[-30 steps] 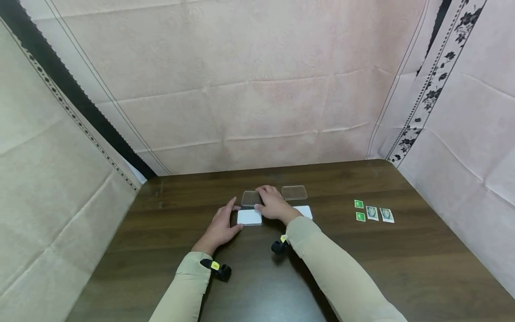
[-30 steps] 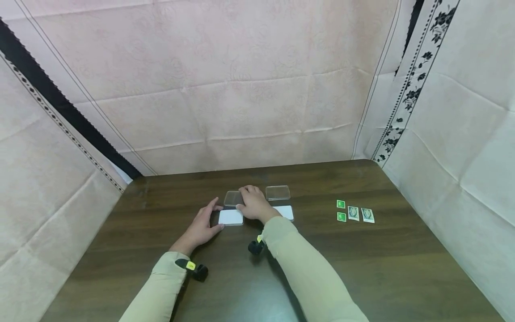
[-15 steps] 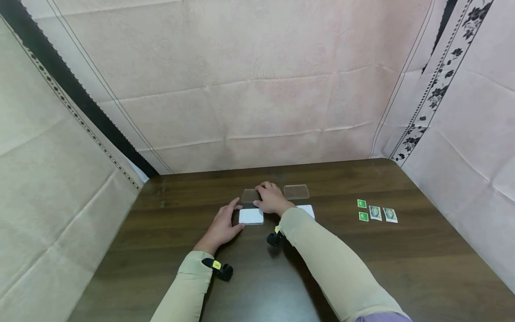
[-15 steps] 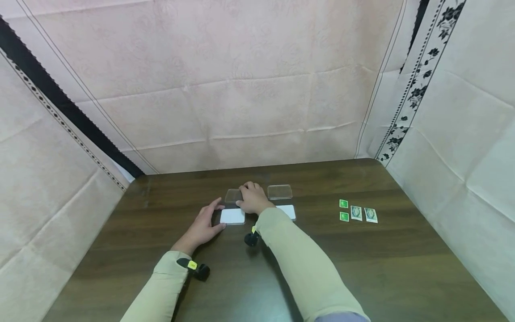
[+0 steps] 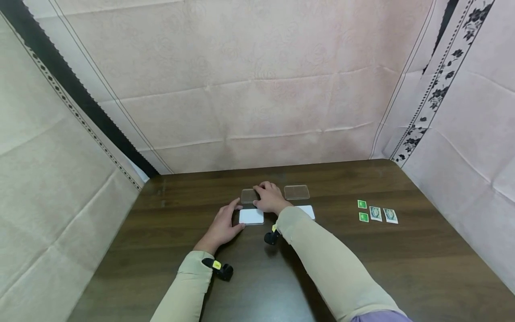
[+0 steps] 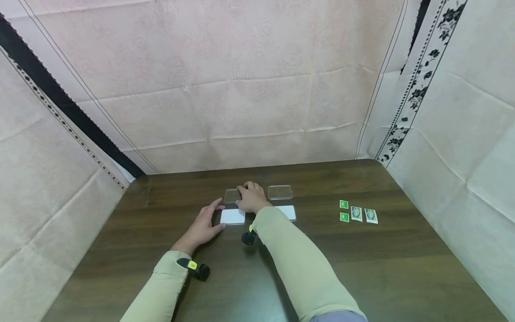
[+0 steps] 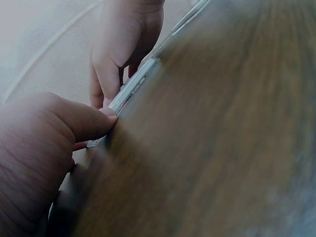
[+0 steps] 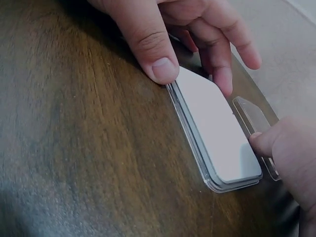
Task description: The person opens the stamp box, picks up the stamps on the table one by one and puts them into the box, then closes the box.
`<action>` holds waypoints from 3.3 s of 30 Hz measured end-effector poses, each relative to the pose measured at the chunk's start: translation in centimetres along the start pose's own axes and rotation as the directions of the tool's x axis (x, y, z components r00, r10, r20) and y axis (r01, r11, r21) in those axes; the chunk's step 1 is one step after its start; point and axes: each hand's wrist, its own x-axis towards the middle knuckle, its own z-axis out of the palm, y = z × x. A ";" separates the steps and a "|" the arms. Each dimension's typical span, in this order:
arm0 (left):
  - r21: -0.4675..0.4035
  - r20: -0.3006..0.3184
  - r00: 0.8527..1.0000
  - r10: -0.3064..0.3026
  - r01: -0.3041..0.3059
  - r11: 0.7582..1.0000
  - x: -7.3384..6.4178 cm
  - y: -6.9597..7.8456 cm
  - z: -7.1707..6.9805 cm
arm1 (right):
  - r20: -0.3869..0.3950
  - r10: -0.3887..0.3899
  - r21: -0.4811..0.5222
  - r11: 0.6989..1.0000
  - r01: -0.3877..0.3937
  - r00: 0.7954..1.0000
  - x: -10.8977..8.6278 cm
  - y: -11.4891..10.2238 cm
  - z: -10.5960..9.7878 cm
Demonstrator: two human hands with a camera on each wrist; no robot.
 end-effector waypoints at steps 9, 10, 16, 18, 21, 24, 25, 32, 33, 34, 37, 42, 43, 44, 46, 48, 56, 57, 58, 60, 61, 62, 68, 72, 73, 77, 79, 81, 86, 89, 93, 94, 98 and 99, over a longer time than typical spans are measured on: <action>0.002 0.000 1.000 -0.002 0.002 1.000 0.0 0.2 0.0 | 0.011 -0.006 0.014 1.000 0.006 1.000 -0.1 0.1 0.0; 0.003 0.000 1.000 -0.001 0.001 1.000 0.0 0.2 -0.1 | 0.008 -0.012 0.025 1.000 0.012 1.000 -0.1 0.2 0.0; 0.002 0.003 1.000 0.000 0.000 1.000 0.0 0.2 0.1 | -0.041 -0.035 0.216 0.975 0.043 0.999 -0.6 1.5 -0.9; -0.001 0.002 1.000 -0.006 0.006 1.000 0.0 0.1 0.2 | -0.058 -0.043 0.279 0.959 0.057 0.997 -1.2 2.1 -1.7; -0.007 0.003 1.000 -0.012 0.012 1.000 0.0 0.0 0.2 | -0.090 -0.076 0.274 0.957 0.098 0.993 -2.1 3.2 -2.9; -0.010 0.002 1.000 -0.013 0.013 1.000 -0.1 -0.1 0.1 | -0.135 -0.111 0.212 0.968 0.138 0.985 -3.1 4.6 -3.9; -0.010 0.003 1.000 -0.014 0.014 1.000 -0.1 -0.1 0.1 | -0.150 -0.120 0.201 0.968 0.150 0.981 -3.5 5.1 -4.2; -0.011 0.007 1.000 -0.020 0.020 1.000 -0.2 0.1 0.0 | -0.221 -0.106 0.202 0.968 0.151 0.970 -6.6 9.1 -5.3; -0.012 0.007 1.000 -0.019 0.020 1.000 -0.2 0.1 -0.1 | -0.229 -0.107 0.194 0.969 0.153 0.967 -7.1 9.6 -5.3; -0.014 0.007 1.000 -0.019 0.019 1.000 -0.2 0.2 -0.1 | -0.236 -0.105 0.187 0.971 0.151 0.966 -7.6 10.1 -5.3; -0.013 0.007 1.000 -0.019 0.019 1.000 -0.2 0.2 -0.1 | -0.249 -0.112 0.185 0.969 0.161 0.962 -8.9 11.4 -5.3; -0.008 0.008 1.000 -0.016 0.016 1.000 -0.2 0.2 0.0 | -0.222 -0.142 0.188 0.965 0.185 0.965 -10.8 13.0 -4.8; -0.007 0.008 1.000 -0.013 0.014 1.000 -0.2 0.2 -0.1 | -0.209 -0.150 0.181 0.965 0.189 0.966 -11.1 13.2 -4.7; -0.007 0.008 1.000 -0.013 0.013 1.000 -0.2 0.1 -0.1 | -0.197 -0.160 0.171 0.966 0.194 0.967 -11.3 13.4 -4.6; -0.008 0.007 1.000 -0.013 0.013 1.000 -0.2 0.1 -0.1 | -0.173 -0.177 0.164 0.965 0.206 0.969 -11.7 13.6 -4.4; -0.007 0.005 1.000 -0.015 0.015 1.000 -0.2 0.1 0.0 | -0.161 -0.192 0.152 0.964 0.216 0.968 -12.0 13.8 -4.1; 0.004 0.005 1.000 -0.014 0.014 1.000 -0.1 0.0 0.0 | -0.166 -0.202 0.110 0.969 0.222 0.965 -12.2 14.0 -3.2; 0.004 0.006 1.000 -0.013 0.013 1.000 -0.1 0.0 0.0 | -0.168 -0.202 0.107 0.969 0.222 0.965 -12.2 14.0 -3.2; 0.005 0.007 1.000 -0.012 0.012 1.000 -0.1 0.0 0.0 | -0.170 -0.204 0.101 0.970 0.223 0.964 -12.2 14.0 -3.1; 0.002 0.008 1.000 -0.010 0.009 1.000 -0.1 0.0 -0.1 | -0.175 -0.208 0.092 0.970 0.226 0.962 -12.2 14.0 -3.0; 0.004 0.009 1.000 -0.010 0.010 1.000 -0.1 0.0 -0.1 | -0.177 -0.208 0.088 0.970 0.226 0.962 -12.2 14.0 -2.9; 0.002 0.010 1.000 -0.010 0.010 1.000 -0.2 0.1 -0.1 | -0.180 -0.209 0.088 0.970 0.227 0.961 -12.2 14.1 -2.9; 0.004 0.013 1.000 -0.013 0.013 1.000 -0.2 0.2 -0.2 | -0.181 -0.216 0.087 0.968 0.234 0.959 -12.3 14.2 -2.7; -0.001 0.013 0.999 -0.029 0.029 1.000 -0.2 0.2 -0.2 | -0.175 -0.206 0.131 0.964 0.230 0.963 -12.5 14.1 -3.1; -0.002 0.013 0.999 -0.029 0.029 1.000 -0.2 0.2 -0.2 | -0.178 -0.201 0.151 0.962 0.228 0.963 -12.6 14.1 -3.2; -0.006 0.015 0.999 -0.040 0.040 0.999 -0.3 0.2 -0.1 | -0.198 -0.177 0.201 0.955 0.216 0.964 -12.9 14.3 -3.8; -0.018 0.005 0.999 -0.039 0.039 0.999 -0.4 0.2 0.0 | -0.218 -0.175 0.213 0.952 0.222 0.960 -13.0 14.7 -4.1; -0.030 -0.017 0.999 -0.035 0.034 0.999 -0.4 0.2 -0.1 | -0.243 -0.172 0.220 0.949 0.227 0.955 -13.2 15.0 -4.4; -0.044 -0.128 0.992 -0.003 -0.002 0.999 -0.4 1.0 0.2 | -0.301 -0.141 0.214 0.954 0.211 0.943 -14.0 16.4 -5.4; -0.046 -0.185 0.983 0.017 -0.026 0.999 -0.2 2.0 0.9 | -0.340 -0.119 0.204 0.959 0.197 0.933 -14.4 17.5 -6.0; -0.037 -0.192 0.980 0.049 -0.057 0.998 0.3 3.5 2.4 | -0.397 -0.111 0.181 0.964 0.196 0.911 -15.2 19.2 -6.7; -0.035 -0.187 0.980 0.061 -0.069 0.997 0.4 3.9 2.8 | -0.406 -0.108 0.173 0.966 0.192 0.907 -15.5 19.7 -6.8; 0.004 -0.148 0.984 0.102 -0.102 0.995 0.7 5.6 4.4 | -0.446 -0.080 0.152 0.975 0.164 0.891 -16.9 21.9 -7.4; 0.009 -0.135 0.984 0.112 -0.112 0.994 0.8 6.1 4.7 | -0.455 -0.066 0.150 0.977 0.150 0.888 -17.2 22.5 -7.6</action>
